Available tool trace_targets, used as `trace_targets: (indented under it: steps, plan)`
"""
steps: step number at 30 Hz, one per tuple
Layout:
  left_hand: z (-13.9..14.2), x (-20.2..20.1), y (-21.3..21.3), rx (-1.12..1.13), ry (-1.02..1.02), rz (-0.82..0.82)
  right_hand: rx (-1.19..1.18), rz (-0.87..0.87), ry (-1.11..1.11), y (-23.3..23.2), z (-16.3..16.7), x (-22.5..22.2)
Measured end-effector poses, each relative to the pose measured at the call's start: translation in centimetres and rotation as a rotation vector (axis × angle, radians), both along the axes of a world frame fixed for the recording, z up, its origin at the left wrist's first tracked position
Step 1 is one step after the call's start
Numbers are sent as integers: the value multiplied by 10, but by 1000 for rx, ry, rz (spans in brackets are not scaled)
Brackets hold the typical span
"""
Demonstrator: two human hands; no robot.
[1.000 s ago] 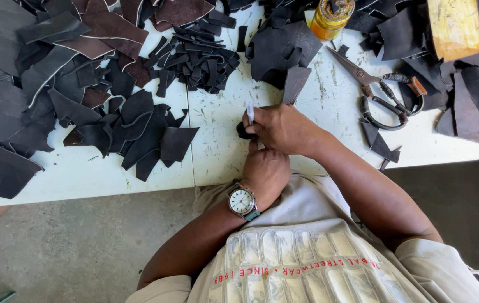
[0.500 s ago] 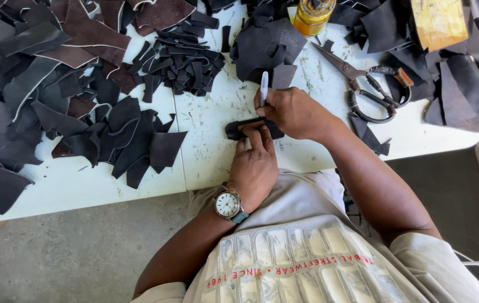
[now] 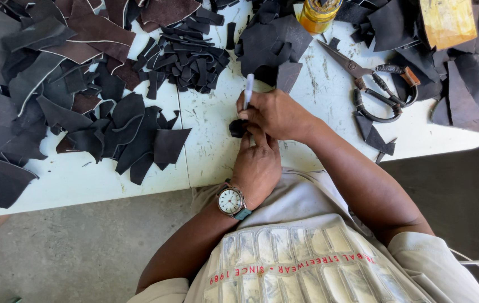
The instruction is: The person marks the edges of small black leather pieces with a white pen. They pick up each piece, trace its perimeter, and place it back on the table. The process is repeated for multiple pieces.
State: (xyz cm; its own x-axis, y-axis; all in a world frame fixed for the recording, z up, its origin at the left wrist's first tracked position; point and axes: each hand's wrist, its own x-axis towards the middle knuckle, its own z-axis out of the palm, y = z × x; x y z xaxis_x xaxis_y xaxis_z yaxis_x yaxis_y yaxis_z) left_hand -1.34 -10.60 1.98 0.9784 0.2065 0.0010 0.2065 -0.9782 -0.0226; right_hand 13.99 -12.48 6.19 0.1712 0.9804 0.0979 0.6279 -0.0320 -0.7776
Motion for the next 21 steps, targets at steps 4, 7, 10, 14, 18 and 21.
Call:
trace_targets:
  steps: [4, 7, 10, 14, 18, 21]
  plan:
    - [3, -1, 1, 37, -100, -3, -77, -83, 8, -12, 0, 3]
    - [6, -1, 2, -38, -23, 10, -14, -96, -4, -10, -2, 3]
    - [11, 0, 3, 53, -84, -12, -23, -101, -12, -9, -3, 5]
    - [20, -2, 9, -17, -119, -17, -38, -139, -95, -23, 0, 14]
    - [27, 1, 41, -274, -69, 6, 0, -188, -94, -44, 1, 18]
    - [33, 6, 67, -344, -167, -58, 35, -222, -100, -48, -2, 13]
